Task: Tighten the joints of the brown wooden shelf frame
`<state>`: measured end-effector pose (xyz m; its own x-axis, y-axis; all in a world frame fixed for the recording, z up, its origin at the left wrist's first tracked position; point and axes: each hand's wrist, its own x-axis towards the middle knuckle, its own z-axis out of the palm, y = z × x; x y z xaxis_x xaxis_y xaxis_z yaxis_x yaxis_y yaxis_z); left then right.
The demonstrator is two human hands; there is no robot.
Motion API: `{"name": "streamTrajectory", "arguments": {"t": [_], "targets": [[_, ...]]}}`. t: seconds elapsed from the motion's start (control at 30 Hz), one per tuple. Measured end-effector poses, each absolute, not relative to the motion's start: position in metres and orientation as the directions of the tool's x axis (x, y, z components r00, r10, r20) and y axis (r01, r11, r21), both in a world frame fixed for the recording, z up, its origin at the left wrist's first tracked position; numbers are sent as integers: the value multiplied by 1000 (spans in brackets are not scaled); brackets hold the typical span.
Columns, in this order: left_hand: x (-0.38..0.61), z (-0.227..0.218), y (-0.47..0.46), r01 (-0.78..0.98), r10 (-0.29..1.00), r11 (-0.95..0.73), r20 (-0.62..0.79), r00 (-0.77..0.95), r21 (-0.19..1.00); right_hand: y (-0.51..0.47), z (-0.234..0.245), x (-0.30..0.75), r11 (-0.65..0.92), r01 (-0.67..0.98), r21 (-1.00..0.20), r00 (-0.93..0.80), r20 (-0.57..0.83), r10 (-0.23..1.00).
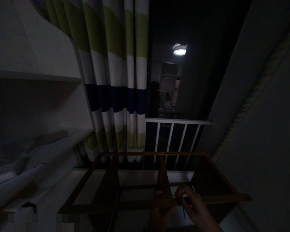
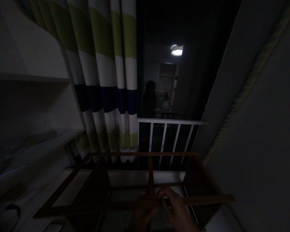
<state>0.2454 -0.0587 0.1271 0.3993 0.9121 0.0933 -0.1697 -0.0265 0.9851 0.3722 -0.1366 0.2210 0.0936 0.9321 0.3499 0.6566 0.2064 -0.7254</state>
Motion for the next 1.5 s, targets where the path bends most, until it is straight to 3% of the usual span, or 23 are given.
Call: {"name": "streamTrajectory", "arguments": {"t": [0.23, 0.6, 1.03, 1.5], "targets": [[247, 144, -60, -137, 918, -1, 56, 392, 991, -141, 222, 369, 240, 621, -746, 74, 362, 929], [248, 128, -66, -101, 915, 102, -54, 401, 990, -141, 227, 368, 186, 678, -711, 25, 275, 961], [247, 121, -70, -151, 919, 106, -39, 393, 983, -132, 235, 365, 173, 712, -680, 9, 256, 967], [247, 117, -69, -78, 935, 63, -31, 352, 995, -129, 215, 371, 251, 716, -651, -21, 339, 941]]}}
